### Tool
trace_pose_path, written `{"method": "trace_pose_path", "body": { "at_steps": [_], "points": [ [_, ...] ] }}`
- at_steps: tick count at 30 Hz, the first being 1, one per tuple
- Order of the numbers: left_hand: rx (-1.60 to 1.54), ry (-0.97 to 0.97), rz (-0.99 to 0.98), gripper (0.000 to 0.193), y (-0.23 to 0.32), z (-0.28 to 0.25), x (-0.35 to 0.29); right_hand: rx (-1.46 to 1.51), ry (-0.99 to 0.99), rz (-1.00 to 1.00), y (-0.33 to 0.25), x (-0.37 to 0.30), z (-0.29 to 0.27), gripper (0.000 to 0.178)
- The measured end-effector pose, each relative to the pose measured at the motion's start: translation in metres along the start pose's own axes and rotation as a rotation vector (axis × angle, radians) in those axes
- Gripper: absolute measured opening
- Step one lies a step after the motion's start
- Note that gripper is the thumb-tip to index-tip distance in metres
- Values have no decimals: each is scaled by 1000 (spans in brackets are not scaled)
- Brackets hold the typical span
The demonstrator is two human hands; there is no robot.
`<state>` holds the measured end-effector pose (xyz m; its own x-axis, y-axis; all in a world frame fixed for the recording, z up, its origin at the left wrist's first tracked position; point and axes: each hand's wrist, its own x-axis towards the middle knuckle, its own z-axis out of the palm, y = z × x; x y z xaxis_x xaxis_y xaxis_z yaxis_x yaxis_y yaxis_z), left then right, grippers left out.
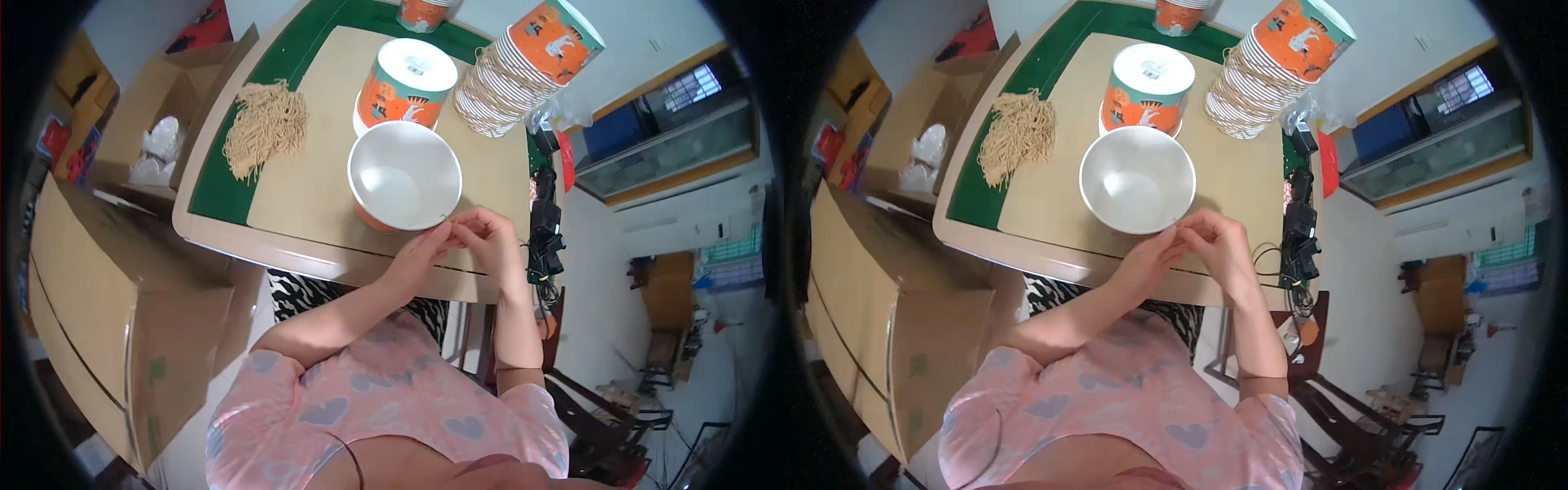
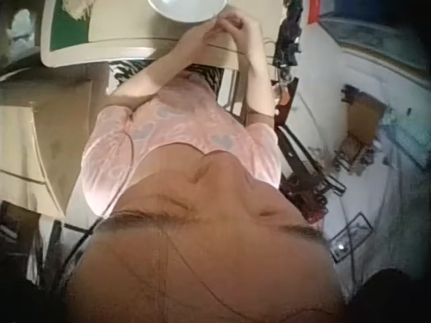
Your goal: Placing rubber bands around individual paper bowls for organization.
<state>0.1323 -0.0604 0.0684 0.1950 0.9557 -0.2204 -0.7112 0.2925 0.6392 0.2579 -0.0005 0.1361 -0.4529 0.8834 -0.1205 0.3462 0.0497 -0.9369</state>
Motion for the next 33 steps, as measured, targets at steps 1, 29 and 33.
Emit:
{"method": "trace_pose_path", "body": {
  "at_steps": [1, 29, 33],
  "points": [
    [-21, 3, 13, 47, -2, -3, 4, -109, -32, -71, 0, 0, 1, 5],
    [104, 150, 15, 21, 3, -29, -1, -356, -27, -185, 4, 34, 14, 7],
    [1444, 64, 669, 14, 33, -12, -33, -399, -40, -191, 6, 33, 7, 7]
  ]
}}
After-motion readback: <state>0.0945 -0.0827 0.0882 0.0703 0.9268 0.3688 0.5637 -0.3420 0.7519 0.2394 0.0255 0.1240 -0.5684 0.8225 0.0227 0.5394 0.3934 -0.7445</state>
